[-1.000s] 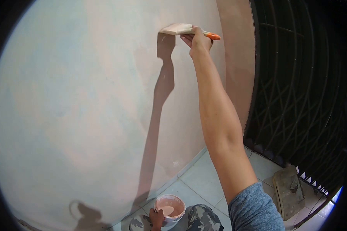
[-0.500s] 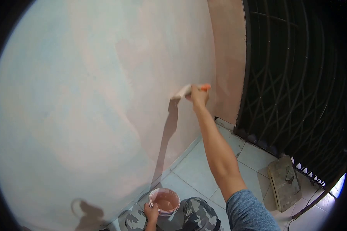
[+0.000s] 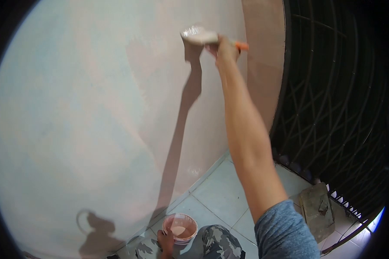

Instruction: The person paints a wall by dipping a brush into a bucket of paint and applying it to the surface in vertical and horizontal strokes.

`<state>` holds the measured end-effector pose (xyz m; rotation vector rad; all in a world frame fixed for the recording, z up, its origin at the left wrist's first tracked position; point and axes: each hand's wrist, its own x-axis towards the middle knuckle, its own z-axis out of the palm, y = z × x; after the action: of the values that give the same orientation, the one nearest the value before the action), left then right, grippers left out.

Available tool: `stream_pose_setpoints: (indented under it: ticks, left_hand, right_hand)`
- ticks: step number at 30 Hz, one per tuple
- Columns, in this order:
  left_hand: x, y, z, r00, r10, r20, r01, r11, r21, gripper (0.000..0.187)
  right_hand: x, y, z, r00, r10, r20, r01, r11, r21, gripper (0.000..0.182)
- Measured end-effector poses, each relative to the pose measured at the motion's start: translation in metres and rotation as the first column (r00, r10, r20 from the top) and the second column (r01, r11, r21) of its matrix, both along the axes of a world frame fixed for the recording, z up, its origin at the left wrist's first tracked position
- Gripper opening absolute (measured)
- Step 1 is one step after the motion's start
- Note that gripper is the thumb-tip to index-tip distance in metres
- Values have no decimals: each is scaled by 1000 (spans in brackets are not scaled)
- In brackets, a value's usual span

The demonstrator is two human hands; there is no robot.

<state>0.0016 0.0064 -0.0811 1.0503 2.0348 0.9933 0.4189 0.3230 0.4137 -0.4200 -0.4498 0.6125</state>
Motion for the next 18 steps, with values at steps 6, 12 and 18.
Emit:
stream_pose_setpoints:
  ticks: [6,12,18]
  left_hand:
    - [-14,2,-36,996,-85,-7,85,986,141,21]
    - [-21,7,-52,997,-81,4,80,985,151,23]
    - [0,3,-7,999,-39,19,36,992,124,23]
  right_hand:
    - [5,-59,-162,985,-18,171,106,849,-518,33]
    - [27,18,-85,700,-326,636,641,680,-357,28]
    - [2,-45,88,972,-196,126,207,975,-79,47]
